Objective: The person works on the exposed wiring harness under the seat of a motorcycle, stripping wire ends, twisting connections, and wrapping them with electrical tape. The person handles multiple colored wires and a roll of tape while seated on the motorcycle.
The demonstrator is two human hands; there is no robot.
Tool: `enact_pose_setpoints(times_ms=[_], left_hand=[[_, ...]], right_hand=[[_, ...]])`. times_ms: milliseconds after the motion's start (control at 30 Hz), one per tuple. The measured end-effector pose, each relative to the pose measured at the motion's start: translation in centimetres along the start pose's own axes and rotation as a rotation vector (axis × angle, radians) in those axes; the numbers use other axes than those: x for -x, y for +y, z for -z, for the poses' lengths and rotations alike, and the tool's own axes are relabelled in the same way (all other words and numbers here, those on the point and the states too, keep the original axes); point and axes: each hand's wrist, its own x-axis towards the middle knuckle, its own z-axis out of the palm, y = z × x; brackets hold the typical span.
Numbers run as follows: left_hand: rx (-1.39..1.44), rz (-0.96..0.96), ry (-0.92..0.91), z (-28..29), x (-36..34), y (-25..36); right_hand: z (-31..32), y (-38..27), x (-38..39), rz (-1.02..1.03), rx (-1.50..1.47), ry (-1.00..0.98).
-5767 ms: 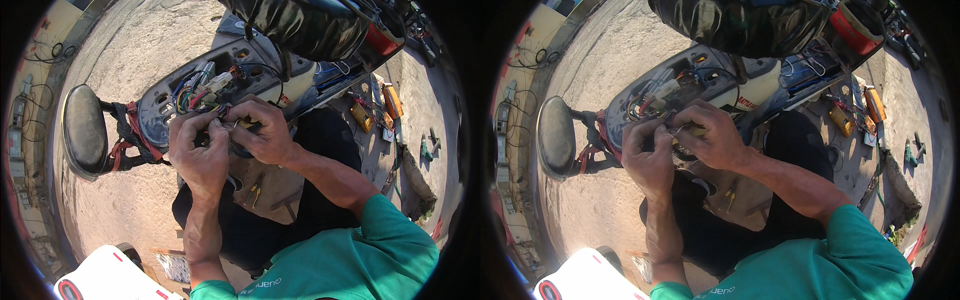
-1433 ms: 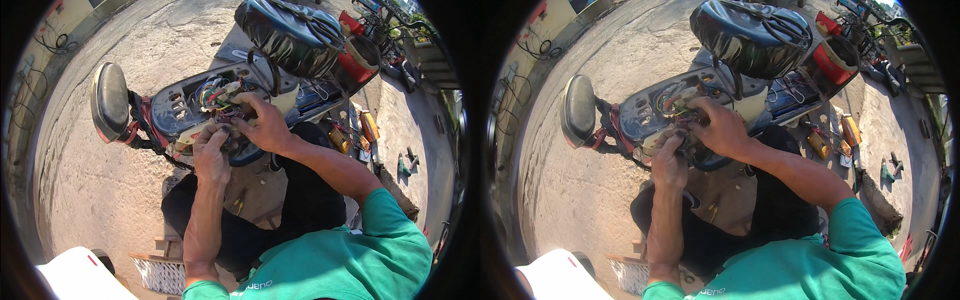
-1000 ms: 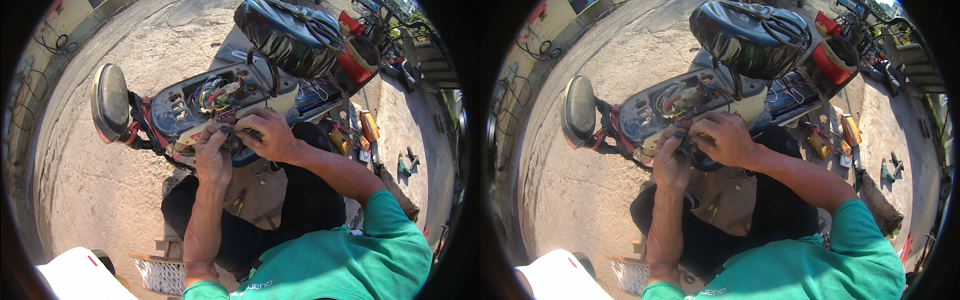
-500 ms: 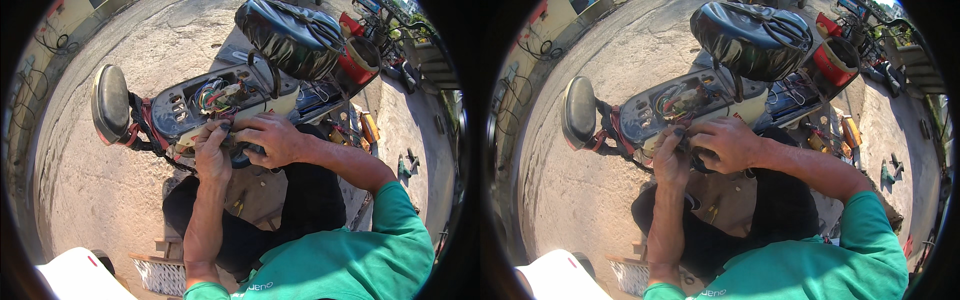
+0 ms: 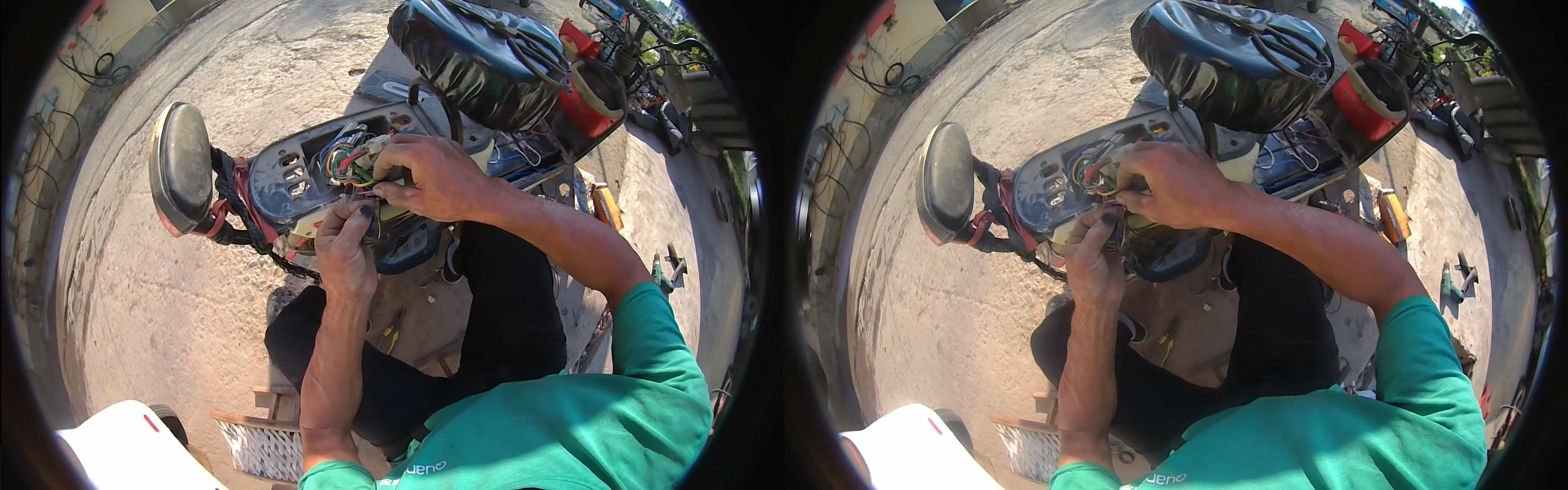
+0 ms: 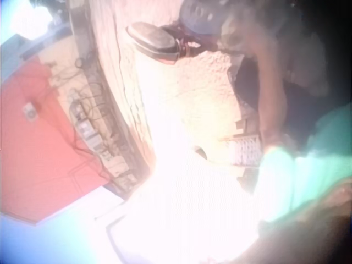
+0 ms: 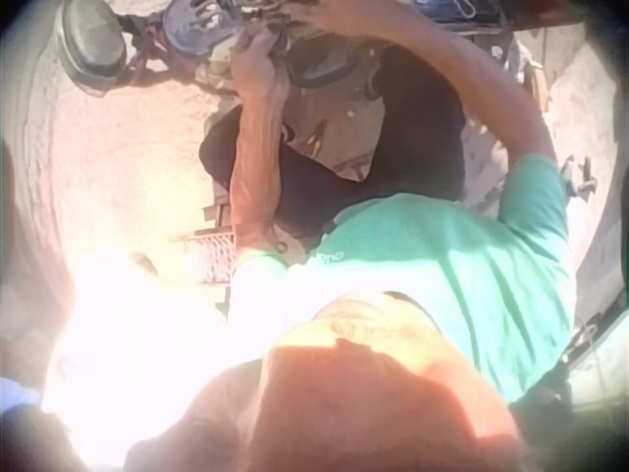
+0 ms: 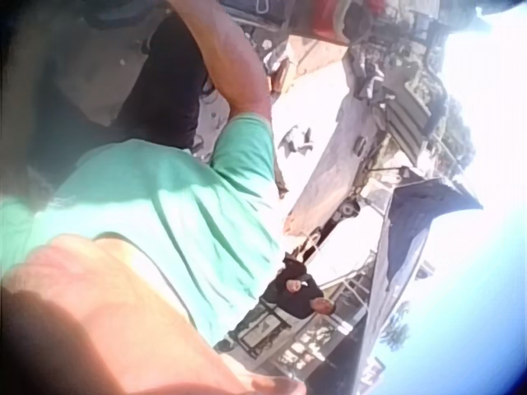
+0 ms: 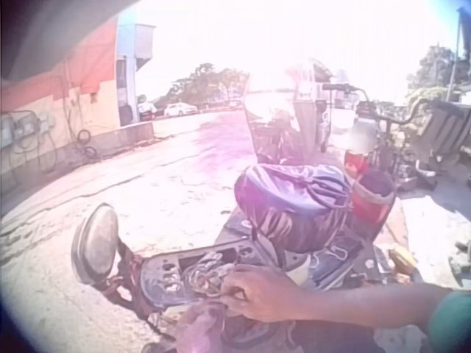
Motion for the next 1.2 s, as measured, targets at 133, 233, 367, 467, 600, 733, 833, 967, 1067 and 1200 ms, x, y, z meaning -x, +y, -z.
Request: enact_pose_setpoints(times_ms=[133,233,367,467,600,733,833,967,1067,1200], left_hand=[[-0.094,-0.08,-0.003,-0.2,0.2,-0.1],[-0.237,-0.14,-0.001,0.1,0.3,-0.2],[-0.342,-0.241,0.006,0.0,0.5,-0.1],[-0.414,-0.289,0.008,-0.2,0.6,0.1],[-0.5,-0.347,-0.032,-0.8,0.7,0.3],[-0.495,-0.357,-0.053,-0.4,0.5,0.0],[-0.538,-0.386,-0.046,0.2,0.3,-0.2],[-0.525,-0.39,-0.063,-0.2,0.3,-0.1],[-0.531,-0.398,-0.065,0.0,0.2,-0.2],[-0.621,-0.427,-0.046,0.1,-0.1,-0.3]], right_hand=[[0.0,0.5,-0.3,0.026,0.026,-0.033],[0.2,0.9,-1.0,-0.103,0.038,-0.252],[0.0,1.6,-1.4,-0.06,-0.021,-0.248],[-0.1,1.7,-1.4,-0.074,-0.109,-0.221],[-1.4,2.3,-0.7,-0.035,-0.148,-0.089],[-2.2,2.5,-0.7,-0.016,-0.105,-0.021],[-2.4,2.1,-0.8,-0.017,-0.038,-0.006],[-1.6,2.8,-1.2,-0.033,-0.078,-0.074],[-1.4,2.4,-1.6,-0.039,-0.054,-0.077],[-2.2,1.9,-1.2,-0.063,-0.057,0.035]])
